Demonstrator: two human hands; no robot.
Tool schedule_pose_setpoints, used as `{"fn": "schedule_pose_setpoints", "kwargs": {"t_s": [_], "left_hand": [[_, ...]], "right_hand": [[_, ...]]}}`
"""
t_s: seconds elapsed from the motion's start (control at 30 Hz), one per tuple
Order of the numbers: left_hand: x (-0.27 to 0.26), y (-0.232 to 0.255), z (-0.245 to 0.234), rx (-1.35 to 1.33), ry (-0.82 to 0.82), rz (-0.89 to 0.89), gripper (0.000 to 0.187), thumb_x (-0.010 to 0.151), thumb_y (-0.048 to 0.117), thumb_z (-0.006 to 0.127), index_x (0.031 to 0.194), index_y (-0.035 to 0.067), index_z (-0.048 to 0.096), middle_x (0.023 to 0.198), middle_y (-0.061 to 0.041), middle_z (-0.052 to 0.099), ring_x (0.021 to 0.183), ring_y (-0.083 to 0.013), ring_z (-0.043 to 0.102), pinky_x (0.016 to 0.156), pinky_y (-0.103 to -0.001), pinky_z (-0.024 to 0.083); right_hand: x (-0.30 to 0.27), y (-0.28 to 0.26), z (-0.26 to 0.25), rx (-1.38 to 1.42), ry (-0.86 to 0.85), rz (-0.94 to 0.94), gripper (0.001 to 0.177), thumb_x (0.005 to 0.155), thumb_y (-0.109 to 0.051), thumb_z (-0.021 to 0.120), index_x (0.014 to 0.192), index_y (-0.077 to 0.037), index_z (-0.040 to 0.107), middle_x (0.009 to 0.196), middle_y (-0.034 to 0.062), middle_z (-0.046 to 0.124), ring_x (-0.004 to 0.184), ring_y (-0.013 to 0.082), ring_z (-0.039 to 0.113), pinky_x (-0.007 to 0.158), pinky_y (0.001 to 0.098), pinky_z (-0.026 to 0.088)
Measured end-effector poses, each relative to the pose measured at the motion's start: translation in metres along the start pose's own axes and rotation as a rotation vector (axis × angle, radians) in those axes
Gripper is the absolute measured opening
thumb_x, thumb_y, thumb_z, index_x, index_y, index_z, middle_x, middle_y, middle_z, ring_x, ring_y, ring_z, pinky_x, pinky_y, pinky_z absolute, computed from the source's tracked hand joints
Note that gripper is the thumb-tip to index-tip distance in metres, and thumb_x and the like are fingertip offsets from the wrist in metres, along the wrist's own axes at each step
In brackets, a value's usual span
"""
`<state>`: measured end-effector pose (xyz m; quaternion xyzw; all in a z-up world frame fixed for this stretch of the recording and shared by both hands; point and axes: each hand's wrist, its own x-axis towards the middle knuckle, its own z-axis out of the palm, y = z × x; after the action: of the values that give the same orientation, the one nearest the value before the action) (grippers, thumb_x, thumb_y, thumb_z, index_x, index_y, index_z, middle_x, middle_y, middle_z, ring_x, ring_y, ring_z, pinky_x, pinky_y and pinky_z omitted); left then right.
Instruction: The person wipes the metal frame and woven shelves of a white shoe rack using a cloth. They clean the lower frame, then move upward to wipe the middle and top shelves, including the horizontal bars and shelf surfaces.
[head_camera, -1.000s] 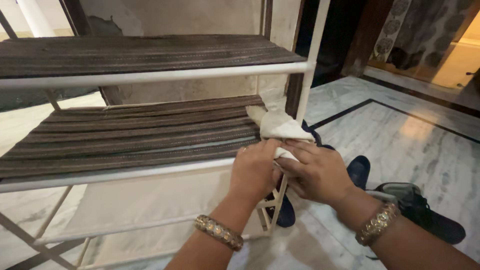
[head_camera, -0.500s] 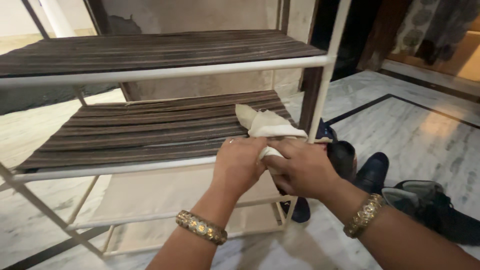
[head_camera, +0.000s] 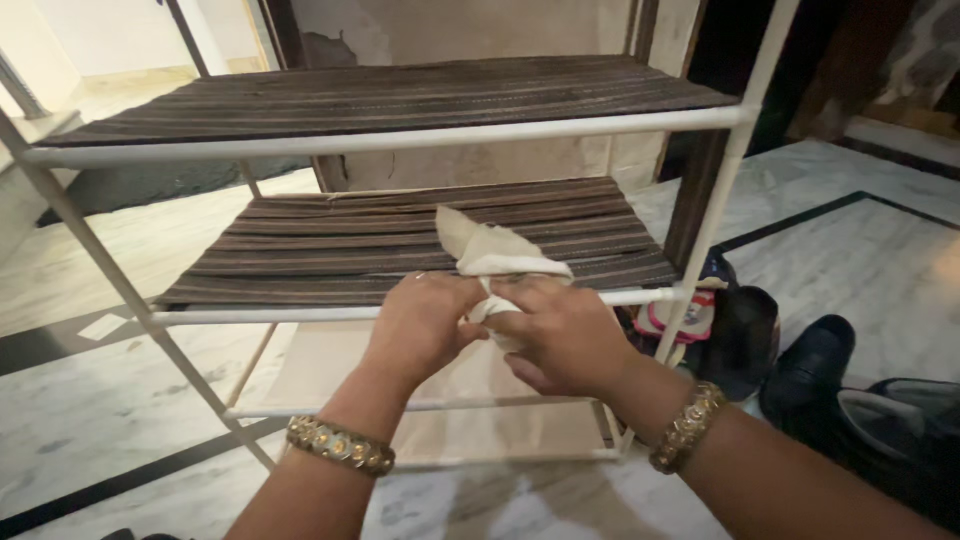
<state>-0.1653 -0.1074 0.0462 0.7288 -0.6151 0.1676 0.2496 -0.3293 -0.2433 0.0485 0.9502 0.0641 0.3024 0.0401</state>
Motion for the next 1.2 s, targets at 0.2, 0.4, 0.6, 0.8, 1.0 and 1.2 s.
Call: {"fn": "schedule_pose_setpoints", "kwargs": {"t_s": [0.2,0.4,0.6,0.8,1.0,1.2], "left_hand": [[-0.027,-0.026,-0.024,0.020,0.044,0.036,0.027,0.070,0.026,0.085,0.090,0.014,0.070,0.090,-0.004,0.072,0.095,-0.0296,0.067,0.082,-0.047,0.050],[-0.050,-0.067,-0.039,-0.028,-0.018,-0.053,0.028,0.071,0.017,0.083,0.093,0.012,0.067,0.096,-0.007,0.070,0.095,-0.0326,0.065,0.080,-0.046,0.051],[-0.066,-0.121,-0.059,-0.383,0.145,-0.319,0.025,0.076,-0.007,0.053,0.095,0.008,0.055,0.088,-0.007,0.065,0.079,-0.0231,0.061,0.071,-0.035,0.052],[-0.046,-0.104,-0.053,-0.628,0.217,0.228,0.036,0.069,-0.014,0.038,0.094,0.009,0.051,0.096,-0.005,0.065,0.091,-0.0184,0.062,0.083,-0.028,0.053],[-0.024,-0.052,-0.031,-0.640,0.148,0.039,0.033,0.077,-0.014,0.046,0.102,0.004,0.057,0.096,-0.010,0.066,0.090,-0.0218,0.065,0.083,-0.031,0.054],[-0.027,-0.029,-0.023,-0.962,0.112,-0.127,0.047,0.089,0.003,0.064,0.133,0.008,0.048,0.109,-0.009,0.066,0.088,-0.0217,0.068,0.079,-0.031,0.054]], "right_hand": [[0.020,-0.019,0.013,0.082,-0.066,-0.032,0.056,0.064,-0.029,0.084,0.117,-0.019,0.073,0.140,0.0148,0.059,0.124,0.0364,0.057,0.094,0.0472,0.049],[0.031,-0.015,0.033,0.521,0.004,-0.114,0.039,0.073,-0.022,0.085,0.111,-0.016,0.078,0.132,0.0114,0.069,0.122,0.0329,0.066,0.102,0.0419,0.052],[0.038,-0.006,0.039,0.681,0.124,0.403,0.044,0.077,-0.016,0.086,0.119,-0.013,0.075,0.111,0.0080,0.080,0.092,0.0193,0.079,0.084,0.0286,0.062],[0.049,-0.019,0.037,0.969,0.033,0.523,0.099,0.072,-0.011,0.088,0.156,-0.018,0.036,0.136,0.0052,0.062,0.096,0.0159,0.074,0.078,0.0295,0.058],[0.057,-0.023,0.047,1.120,0.174,0.385,0.080,0.077,-0.006,0.084,0.146,-0.011,0.045,0.126,0.0074,0.069,0.112,0.0104,0.067,0.095,0.0282,0.055],[0.050,-0.012,0.042,0.786,0.322,0.568,0.043,0.076,-0.009,0.082,0.117,-0.009,0.068,0.104,0.0035,0.077,0.096,0.0098,0.072,0.084,0.0277,0.057]]}}
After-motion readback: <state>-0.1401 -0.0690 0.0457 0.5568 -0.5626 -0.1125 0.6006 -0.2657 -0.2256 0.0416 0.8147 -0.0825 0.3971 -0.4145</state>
